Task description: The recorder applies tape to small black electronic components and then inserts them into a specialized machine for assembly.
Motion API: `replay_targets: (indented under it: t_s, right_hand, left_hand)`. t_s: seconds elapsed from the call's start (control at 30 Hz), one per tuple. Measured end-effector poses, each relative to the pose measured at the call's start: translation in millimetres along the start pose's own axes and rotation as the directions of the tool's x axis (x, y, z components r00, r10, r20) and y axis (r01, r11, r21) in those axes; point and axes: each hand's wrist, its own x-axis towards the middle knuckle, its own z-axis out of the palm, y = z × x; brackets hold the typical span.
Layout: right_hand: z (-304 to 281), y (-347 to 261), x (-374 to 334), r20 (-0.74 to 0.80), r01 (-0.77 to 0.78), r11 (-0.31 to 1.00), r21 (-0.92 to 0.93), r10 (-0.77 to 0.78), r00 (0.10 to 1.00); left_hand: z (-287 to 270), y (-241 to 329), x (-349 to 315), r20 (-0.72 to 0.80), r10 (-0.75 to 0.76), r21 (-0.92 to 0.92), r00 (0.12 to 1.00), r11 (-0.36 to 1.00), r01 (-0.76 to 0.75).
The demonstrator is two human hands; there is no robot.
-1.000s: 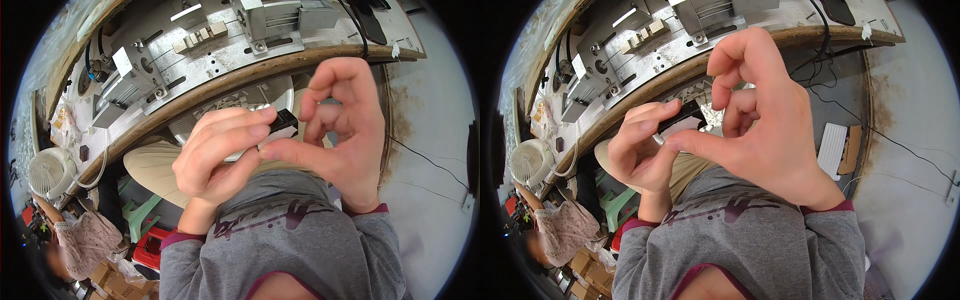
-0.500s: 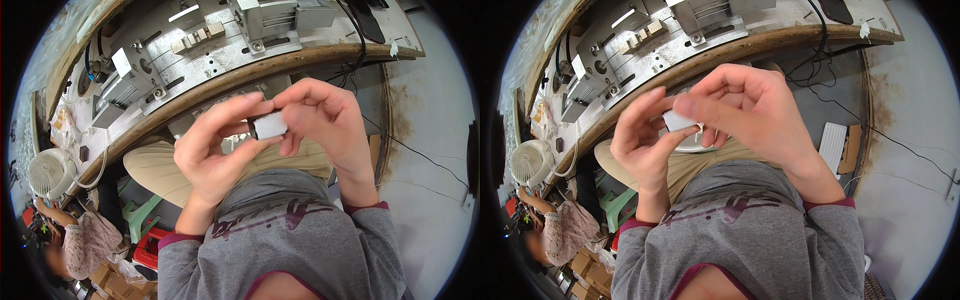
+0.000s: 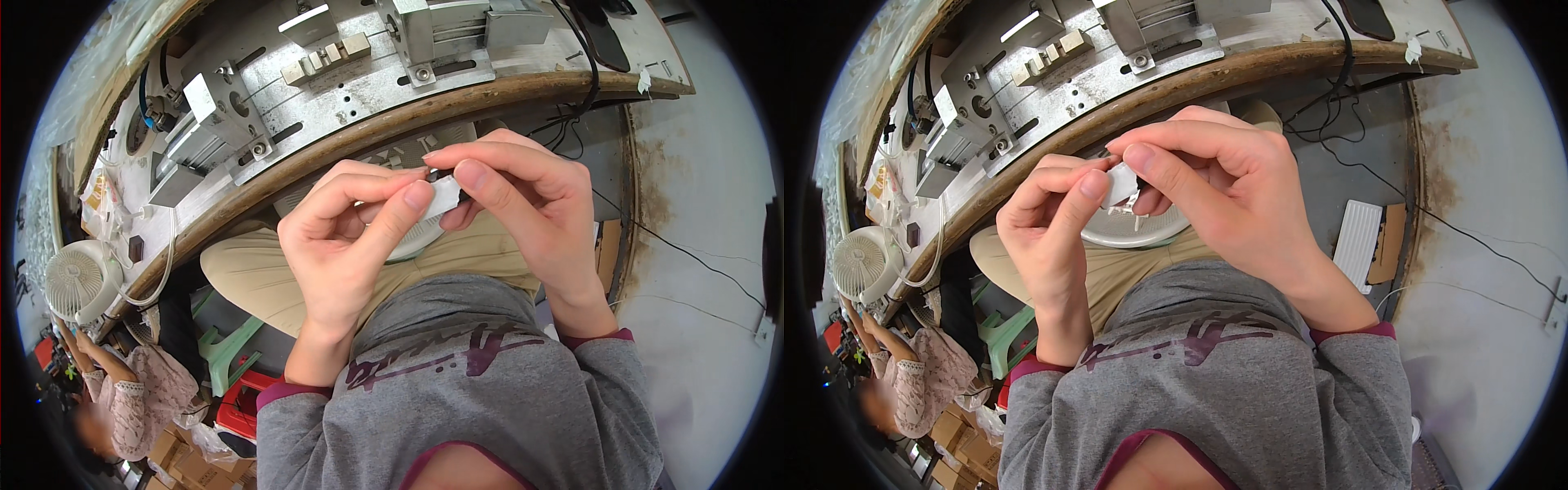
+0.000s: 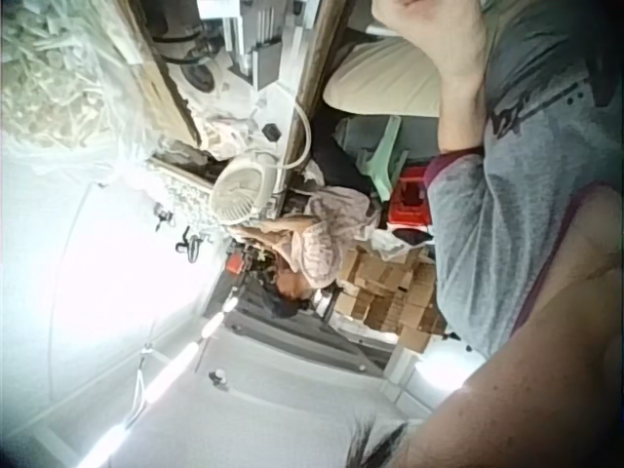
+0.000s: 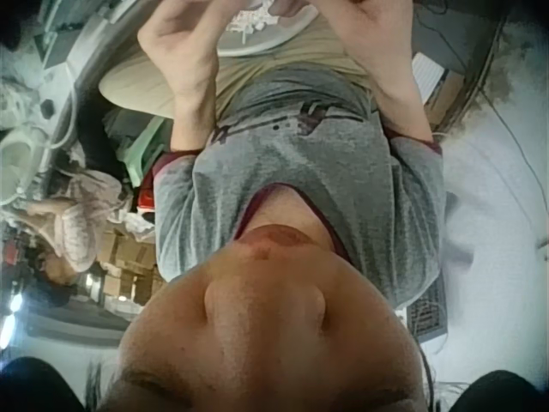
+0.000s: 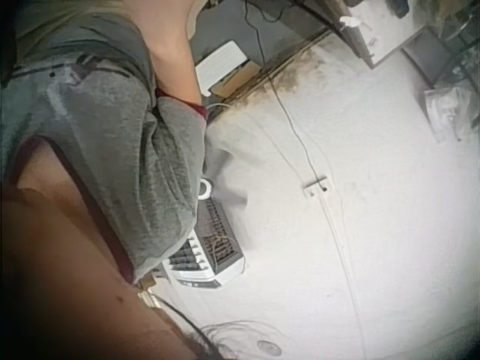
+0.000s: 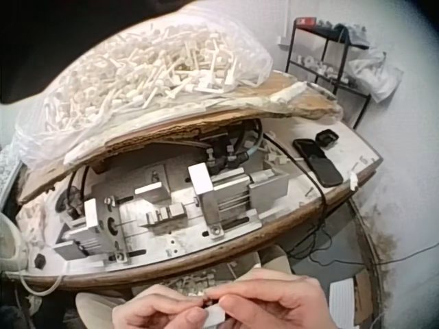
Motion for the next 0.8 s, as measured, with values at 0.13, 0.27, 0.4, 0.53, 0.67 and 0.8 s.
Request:
replay_targets:
  t_s: [0.13, 0.27, 0.4, 0.53, 0.67, 0.8]
  right_hand:
    - [3.0, 5.5, -1.8, 0.0, 0.029, 0.999, -0.015, -0.029, 1.0]
    - [-0.4, 8.0, -0.1, -0.036, 0.064, 0.998, 0.021, -0.063, 0.997]
    - [-2.0, 10.2, 1.2, -0.034, 0.099, 0.995, -0.026, -0.1, 0.994]
    - [0.3, 10.2, 3.0, -0.054, 0.054, 0.998, 0.014, -0.053, 0.997]
    - [0.7, 10.2, 0.9, -0.021, -0.052, 0.995, 0.088, 0.054, 0.998]
    - [-3.9, 12.4, 2.2, 0.017, -0.107, 0.975, 0.197, 0.106, 0.994]
  left_hand:
    - [3.9, -1.4, -2.9, -0.031, 0.09, 0.143, 0.995, 0.986, -0.085]
    - [3.7, 2.0, -2.0, 0.047, 0.126, 0.303, 0.991, 0.944, -0.134]
    - [5.9, -3.4, -4.3, 0.107, 0.274, 0.461, 0.956, 0.838, -0.292]
    - [3.6, -10.1, -9.6, 0.115, 0.33, 0.519, 0.937, 0.784, -0.34]
    - [3.3, -2.9, -6.2, 0.034, 0.135, 0.324, 0.99, 0.936, -0.139]
    - [7.9, -4.0, -7.3, 0.001, 0.027, 0.042, 1.0, 0.999, -0.027]
